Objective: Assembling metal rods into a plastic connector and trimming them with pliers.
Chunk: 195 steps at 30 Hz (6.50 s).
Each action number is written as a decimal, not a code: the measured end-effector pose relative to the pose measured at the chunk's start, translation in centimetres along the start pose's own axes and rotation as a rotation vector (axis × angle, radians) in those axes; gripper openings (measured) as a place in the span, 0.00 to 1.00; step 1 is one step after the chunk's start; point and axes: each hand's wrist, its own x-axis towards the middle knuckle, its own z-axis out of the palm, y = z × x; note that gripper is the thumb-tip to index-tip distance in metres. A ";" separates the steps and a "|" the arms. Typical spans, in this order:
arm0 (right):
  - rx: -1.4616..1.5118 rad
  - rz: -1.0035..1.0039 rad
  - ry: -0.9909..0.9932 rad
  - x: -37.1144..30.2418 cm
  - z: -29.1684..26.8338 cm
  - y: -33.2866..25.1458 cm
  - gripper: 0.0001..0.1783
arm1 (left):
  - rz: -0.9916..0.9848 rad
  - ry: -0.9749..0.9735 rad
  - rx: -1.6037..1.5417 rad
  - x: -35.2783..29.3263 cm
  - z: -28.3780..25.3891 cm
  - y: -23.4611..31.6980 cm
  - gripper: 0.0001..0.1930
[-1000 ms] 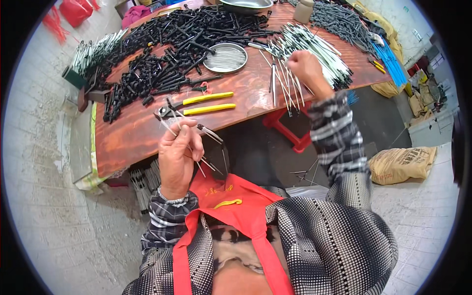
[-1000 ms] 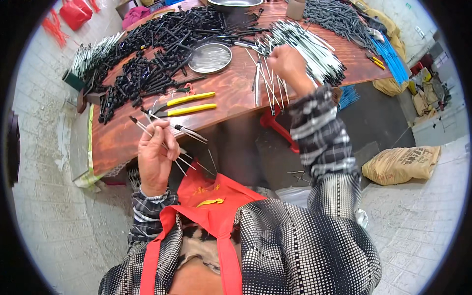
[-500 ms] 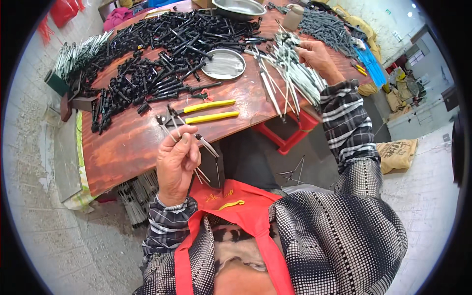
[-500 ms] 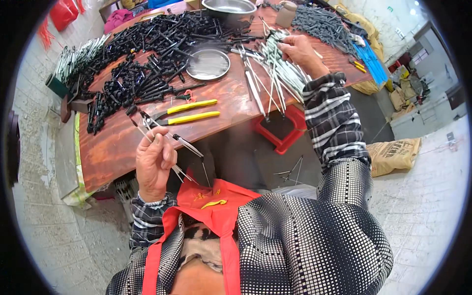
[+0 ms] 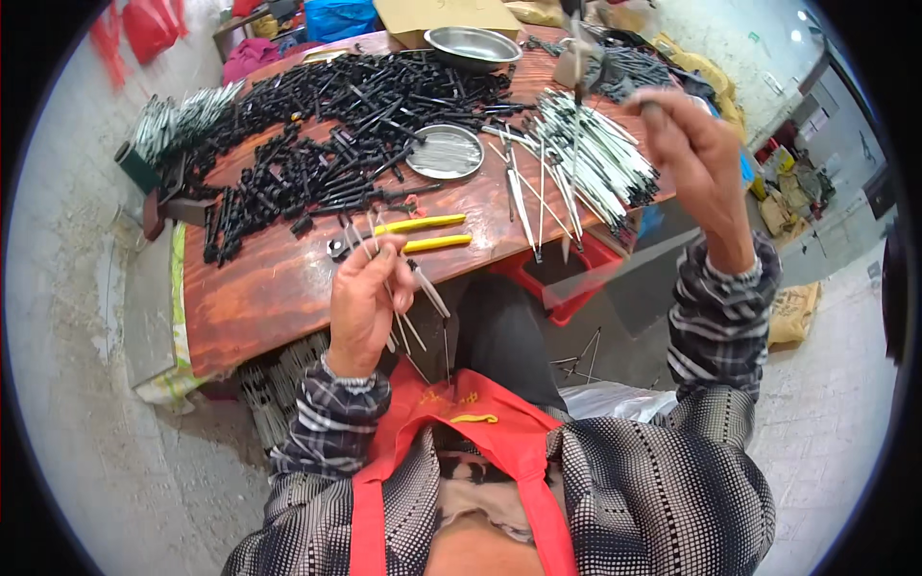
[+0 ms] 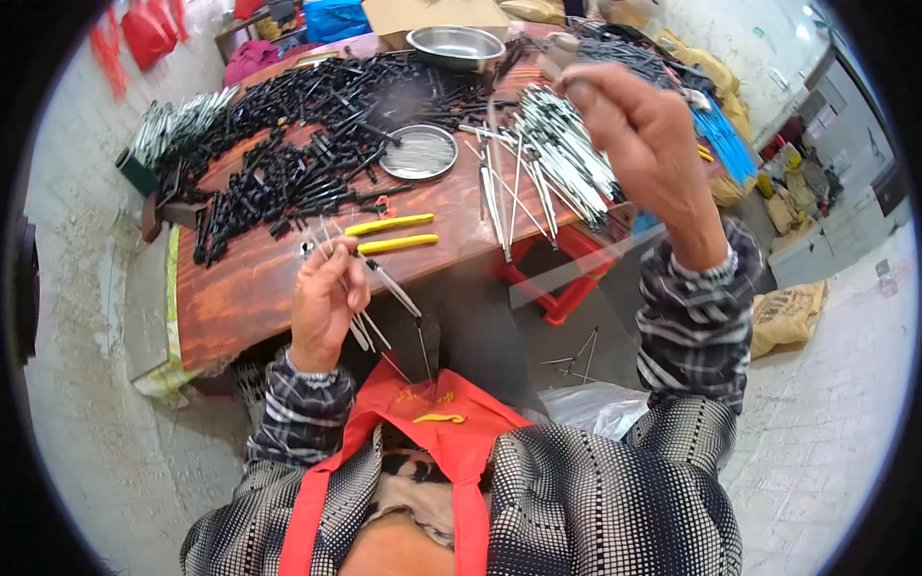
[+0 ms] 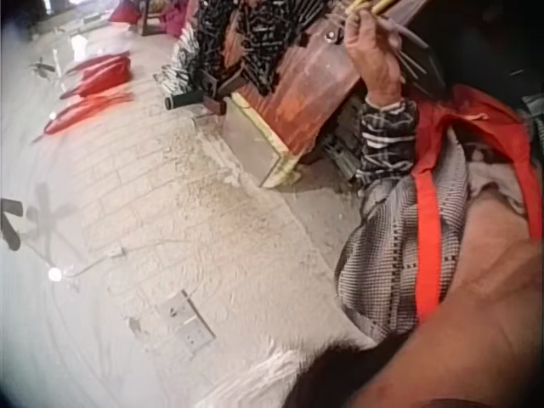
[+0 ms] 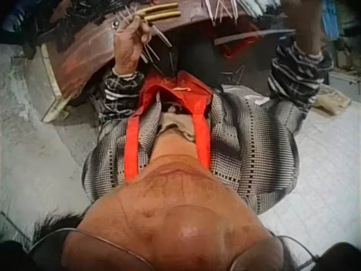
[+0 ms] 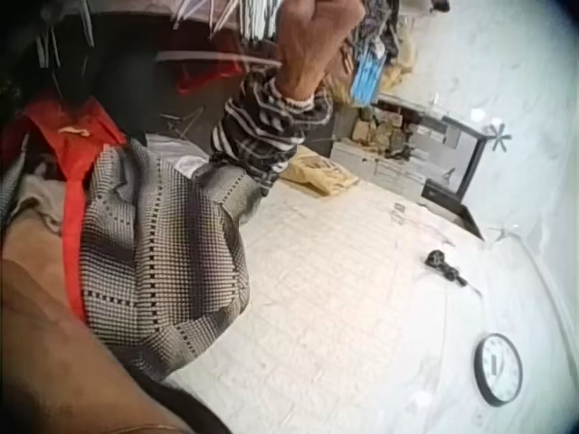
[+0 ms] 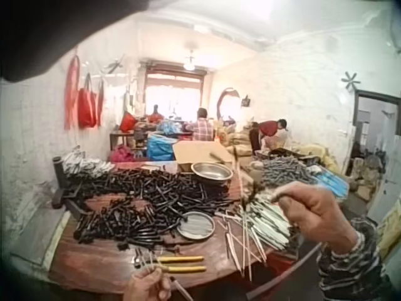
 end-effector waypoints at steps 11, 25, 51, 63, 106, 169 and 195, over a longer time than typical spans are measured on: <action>0.563 0.173 -0.214 -9.6 15.4 1.3 0.07 | 0.161 0.059 0.098 -0.4 7.0 0.1 0.11; 1.000 0.305 -0.436 -11.6 19.0 1.5 0.10 | -0.003 -0.281 0.188 -2.6 3.9 2.2 0.11; 0.466 0.474 0.092 -4.0 4.5 8.4 0.06 | 0.003 -0.078 0.156 -1.6 2.7 0.5 0.12; 0.847 0.420 -0.460 -7.1 2.3 -0.8 0.10 | 0.022 -0.163 0.182 -0.2 4.1 1.3 0.14; 0.755 0.262 -0.294 -10.9 22.0 4.1 0.17 | 0.063 -0.187 0.308 1.0 6.8 2.1 0.15; 0.794 0.180 -0.009 -7.1 13.1 -5.1 0.12 | 0.415 -0.025 0.241 -2.7 11.6 3.0 0.11; -0.643 0.612 -0.266 -4.9 10.9 23.3 0.14 | 0.436 0.122 0.304 -7.7 5.3 10.2 0.20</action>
